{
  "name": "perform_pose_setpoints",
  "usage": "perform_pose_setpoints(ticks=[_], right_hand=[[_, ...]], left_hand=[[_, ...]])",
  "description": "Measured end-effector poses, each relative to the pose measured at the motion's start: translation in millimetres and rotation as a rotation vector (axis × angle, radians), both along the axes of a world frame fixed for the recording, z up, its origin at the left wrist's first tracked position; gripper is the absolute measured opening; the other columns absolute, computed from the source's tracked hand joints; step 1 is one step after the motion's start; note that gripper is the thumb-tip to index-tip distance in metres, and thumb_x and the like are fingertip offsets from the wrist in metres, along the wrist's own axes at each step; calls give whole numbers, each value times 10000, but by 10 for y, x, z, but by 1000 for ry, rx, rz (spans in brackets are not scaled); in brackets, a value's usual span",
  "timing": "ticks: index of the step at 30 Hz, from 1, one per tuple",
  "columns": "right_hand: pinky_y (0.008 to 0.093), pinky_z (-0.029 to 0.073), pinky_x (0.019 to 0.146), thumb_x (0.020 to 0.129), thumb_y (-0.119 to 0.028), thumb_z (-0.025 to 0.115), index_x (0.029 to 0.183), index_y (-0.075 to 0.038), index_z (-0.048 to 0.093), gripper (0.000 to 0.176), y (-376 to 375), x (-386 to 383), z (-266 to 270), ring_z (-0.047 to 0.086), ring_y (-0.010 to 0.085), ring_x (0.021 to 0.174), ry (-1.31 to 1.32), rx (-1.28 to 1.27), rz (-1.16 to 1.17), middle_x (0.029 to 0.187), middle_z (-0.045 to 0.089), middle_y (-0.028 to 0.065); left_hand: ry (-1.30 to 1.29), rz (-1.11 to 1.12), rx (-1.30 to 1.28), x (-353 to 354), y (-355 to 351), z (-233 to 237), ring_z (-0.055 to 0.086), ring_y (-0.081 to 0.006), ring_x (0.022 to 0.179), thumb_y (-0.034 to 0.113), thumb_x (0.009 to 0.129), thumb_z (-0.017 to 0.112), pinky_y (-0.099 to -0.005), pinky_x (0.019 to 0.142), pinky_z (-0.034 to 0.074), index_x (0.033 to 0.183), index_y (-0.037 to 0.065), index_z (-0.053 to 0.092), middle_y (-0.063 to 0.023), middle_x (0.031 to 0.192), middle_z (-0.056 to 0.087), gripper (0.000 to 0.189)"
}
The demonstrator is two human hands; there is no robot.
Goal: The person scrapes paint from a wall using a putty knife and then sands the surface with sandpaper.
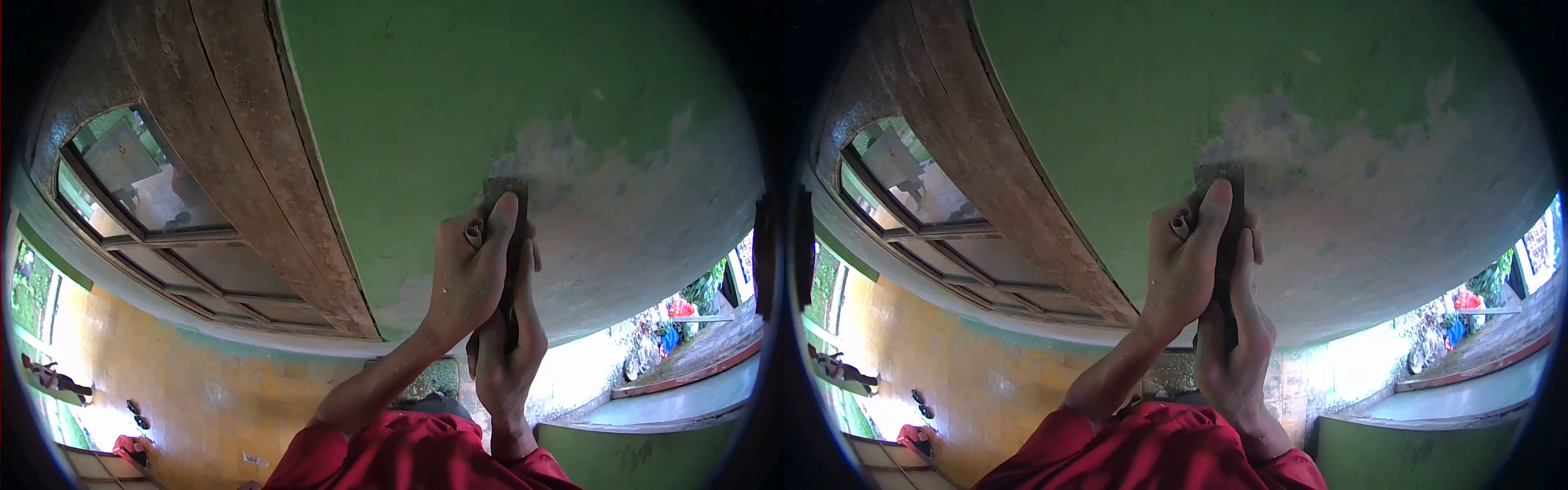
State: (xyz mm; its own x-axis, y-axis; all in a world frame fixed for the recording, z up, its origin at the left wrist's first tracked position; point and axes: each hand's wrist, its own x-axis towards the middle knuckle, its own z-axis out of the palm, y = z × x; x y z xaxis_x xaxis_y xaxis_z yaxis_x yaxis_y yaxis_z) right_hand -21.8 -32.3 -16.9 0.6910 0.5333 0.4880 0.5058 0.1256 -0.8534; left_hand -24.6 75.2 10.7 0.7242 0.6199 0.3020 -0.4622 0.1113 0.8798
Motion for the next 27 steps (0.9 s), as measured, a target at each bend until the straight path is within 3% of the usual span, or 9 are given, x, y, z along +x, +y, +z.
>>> perform_pose_setpoints(ticks=[2,3,5,7,9,20,22,27], right_hand=[[340,519,754,894,61,417,1510,96,242,641,-33,1,50,709,321,920,70,-85,46,1124,646,314],[337,517,786,892,64,411,1510,97,243,641,-10,3,52,704,331,951,59,-96,36,1125,648,310],[338,515,810,888,65,405,1511,96,243,644,-1,24,147,700,337,969,84,-93,49,1143,645,310],[339,513,834,883,67,400,1511,96,243,648,-56,-1,118,697,343,987,126,-111,66,1161,642,310],[348,513,850,877,69,398,1510,97,248,651,-11,29,31,692,349,1004,1,-112,21,1196,626,321],[358,522,799,876,77,418,1510,101,233,661,-91,13,138,695,364,979,118,-143,113,1218,607,336],[358,523,795,879,79,427,1505,107,239,654,-21,38,37,693,371,986,32,-41,86,1247,590,344],[347,518,811,881,79,434,1506,98,251,652,-25,40,70,688,362,1008,22,-77,64,1274,575,347]], left_hand=[[-21,-7,17,8,38,63,566,-79,566,376,1058,477,-242,511,441,780,21,635,-41,639,626,478],[-17,13,5,13,22,63,576,-93,569,341,1058,483,-257,510,439,778,6,613,-48,635,616,456],[-2,30,-22,24,12,54,586,-106,573,305,1058,489,-272,508,437,775,-9,592,-56,631,606,435],[-34,-5,-22,26,12,88,560,-87,540,360,1064,461,-248,489,444,780,21,624,-47,633,620,471],[-34,24,4,14,4,74,559,-92,530,358,1065,457,-250,478,444,784,15,621,-52,636,620,472],[-13,5,-72,4,-42,-22,568,-108,527,364,1062,466,-258,466,448,798,3,619,-69,647,624,473],[-36,66,-3,22,-32,-14,572,-108,534,370,1061,468,-255,474,448,791,3,619,-68,643,624,480],[-14,-14,-40,-10,11,84,590,-109,571,314,1057,492,-264,509,442,790,-12,607,-49,630,606,437]])
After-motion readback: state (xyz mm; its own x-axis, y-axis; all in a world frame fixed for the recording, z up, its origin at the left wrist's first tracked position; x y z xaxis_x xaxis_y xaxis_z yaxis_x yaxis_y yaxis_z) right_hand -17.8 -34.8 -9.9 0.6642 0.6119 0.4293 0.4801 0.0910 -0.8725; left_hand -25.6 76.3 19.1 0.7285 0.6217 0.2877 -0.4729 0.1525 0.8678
